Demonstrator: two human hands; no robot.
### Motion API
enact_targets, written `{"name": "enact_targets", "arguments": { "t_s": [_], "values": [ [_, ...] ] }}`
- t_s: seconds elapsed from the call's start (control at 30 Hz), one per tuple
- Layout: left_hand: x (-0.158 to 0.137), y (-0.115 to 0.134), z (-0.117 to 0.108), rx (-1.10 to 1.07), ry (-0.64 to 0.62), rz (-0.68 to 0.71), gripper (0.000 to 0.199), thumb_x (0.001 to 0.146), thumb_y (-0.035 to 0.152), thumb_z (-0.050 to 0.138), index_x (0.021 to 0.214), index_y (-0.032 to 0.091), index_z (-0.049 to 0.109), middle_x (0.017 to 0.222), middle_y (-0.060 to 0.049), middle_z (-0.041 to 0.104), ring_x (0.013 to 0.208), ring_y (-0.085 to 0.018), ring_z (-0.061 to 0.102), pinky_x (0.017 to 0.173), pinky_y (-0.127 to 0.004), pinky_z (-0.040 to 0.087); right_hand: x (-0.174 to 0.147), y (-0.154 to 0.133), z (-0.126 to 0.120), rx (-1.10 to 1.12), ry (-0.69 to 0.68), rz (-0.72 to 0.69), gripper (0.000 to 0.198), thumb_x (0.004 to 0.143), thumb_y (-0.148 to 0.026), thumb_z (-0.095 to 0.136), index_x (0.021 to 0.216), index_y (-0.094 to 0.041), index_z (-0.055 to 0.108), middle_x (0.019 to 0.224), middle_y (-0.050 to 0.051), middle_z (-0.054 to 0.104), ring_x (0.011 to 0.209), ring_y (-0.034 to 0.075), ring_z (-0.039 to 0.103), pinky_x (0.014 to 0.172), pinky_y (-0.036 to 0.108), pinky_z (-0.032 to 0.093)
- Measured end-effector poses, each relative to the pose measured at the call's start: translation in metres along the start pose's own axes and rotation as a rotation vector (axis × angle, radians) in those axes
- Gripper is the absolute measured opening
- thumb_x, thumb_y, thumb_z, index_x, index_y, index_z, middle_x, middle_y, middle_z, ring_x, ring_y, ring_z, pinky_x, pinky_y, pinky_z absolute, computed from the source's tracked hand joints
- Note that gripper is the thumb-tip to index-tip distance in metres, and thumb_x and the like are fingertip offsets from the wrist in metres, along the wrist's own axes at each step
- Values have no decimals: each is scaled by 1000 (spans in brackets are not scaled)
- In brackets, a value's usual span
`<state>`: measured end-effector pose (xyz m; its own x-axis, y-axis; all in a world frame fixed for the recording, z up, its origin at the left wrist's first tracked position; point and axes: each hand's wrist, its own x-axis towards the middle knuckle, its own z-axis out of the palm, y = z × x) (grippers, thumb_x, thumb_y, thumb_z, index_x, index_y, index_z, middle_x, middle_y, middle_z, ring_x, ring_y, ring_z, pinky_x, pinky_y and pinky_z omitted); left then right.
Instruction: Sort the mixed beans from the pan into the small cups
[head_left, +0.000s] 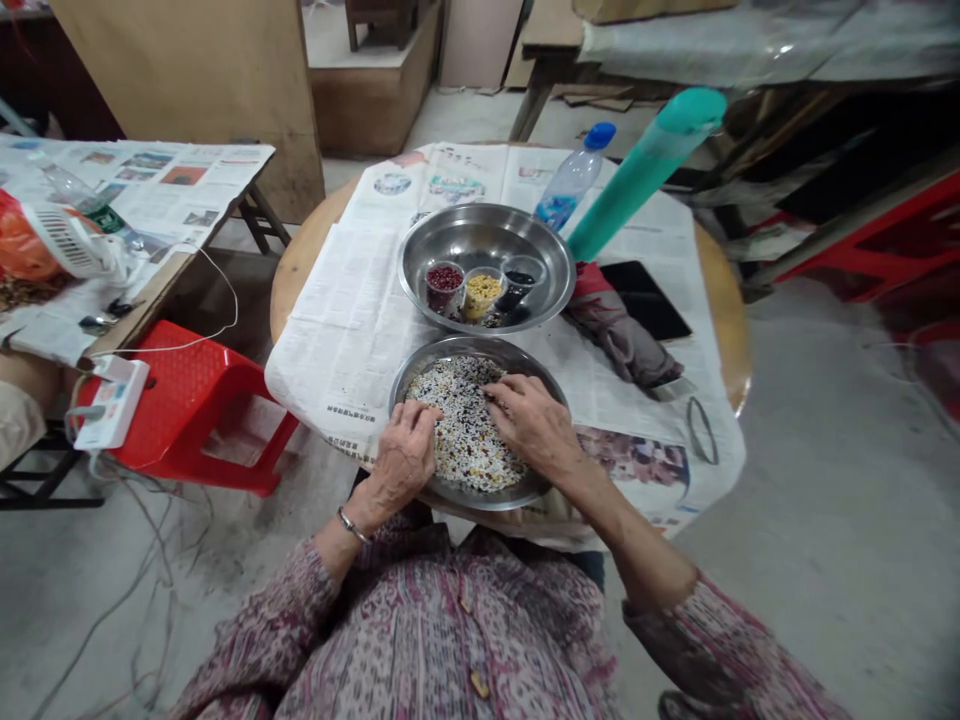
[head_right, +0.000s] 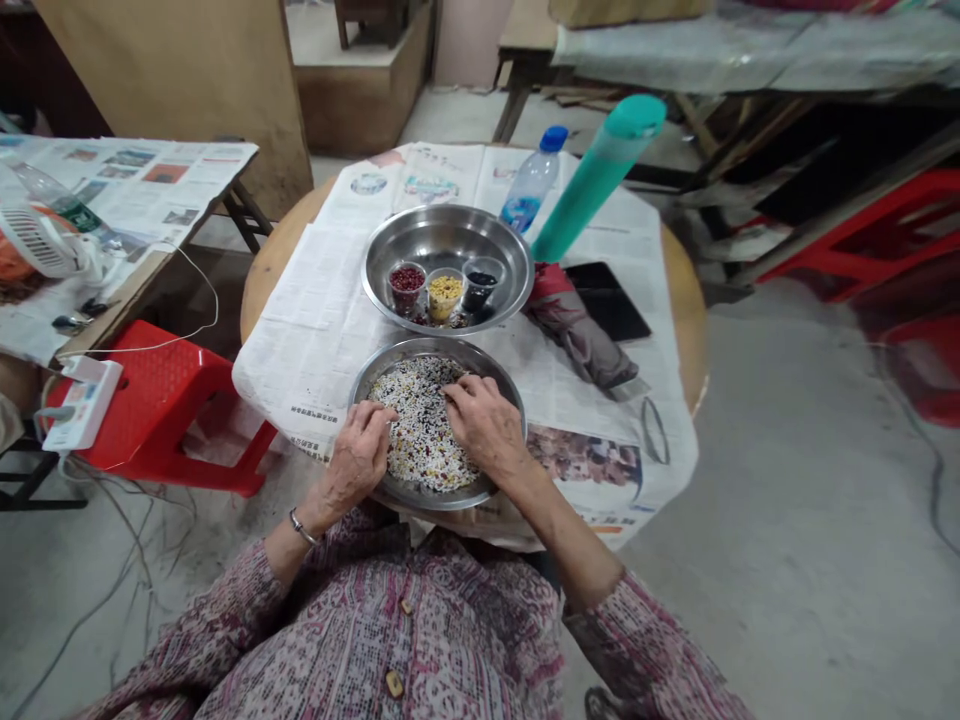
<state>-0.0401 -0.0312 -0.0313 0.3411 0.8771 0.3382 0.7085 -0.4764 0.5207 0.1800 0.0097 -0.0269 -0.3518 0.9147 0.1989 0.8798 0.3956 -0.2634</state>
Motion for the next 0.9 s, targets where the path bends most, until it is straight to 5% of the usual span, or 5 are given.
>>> {"name": "enact_targets", "arguments": {
  "t_s": [0.13, 0.3, 0.63, 0.77, 0.9],
  "values": [
    [0, 0, 1, 16, -7, 15, 23, 100, 9, 39, 114, 16, 55, 108, -10, 57, 105, -24, 54, 96, -40, 48, -2, -18, 9, 46, -38, -23, 32, 91, -36, 62, 120, -21, 64, 115, 12, 62, 110, 29, 56, 89, 42, 52],
    [1, 1, 1, 9, -2, 6, 23, 100, 9, 38, 112, 16, 56, 109, -10, 58, 104, -23, 53, 95, -40, 48, 4, -43, 20, 164, -215, -136, 24, 92, -13, 52, 109, -21, 66, 98, 6, 65, 90, 18, 62, 80, 29, 50],
    [0, 0, 0, -2, 2, 19, 23, 99, 9, 39, 112, 15, 58, 106, -9, 58, 101, -23, 52, 94, -39, 49, -31, -11, -17, 207, -324, -151, 23, 89, -13, 55, 106, -22, 67, 101, 7, 64, 93, 20, 63, 84, 32, 51],
    [0, -1, 3, 11, 9, 38, 22, 100, 10, 40, 113, 15, 57, 106, -9, 58, 102, -23, 53, 94, -39, 49, -38, -20, -12, 198, -356, -242, 31, 88, -12, 58, 116, -24, 64, 106, 7, 61, 93, 19, 62, 81, 31, 52],
    [-1, -2, 4, 23, 20, 43, 22, 99, 9, 40, 112, 15, 57, 106, -9, 58, 101, -24, 53, 93, -40, 49, -19, -23, 4, 122, -301, -153, 30, 93, -9, 46, 110, -22, 67, 99, 6, 63, 83, 16, 61, 75, 27, 50]
  ]
}}
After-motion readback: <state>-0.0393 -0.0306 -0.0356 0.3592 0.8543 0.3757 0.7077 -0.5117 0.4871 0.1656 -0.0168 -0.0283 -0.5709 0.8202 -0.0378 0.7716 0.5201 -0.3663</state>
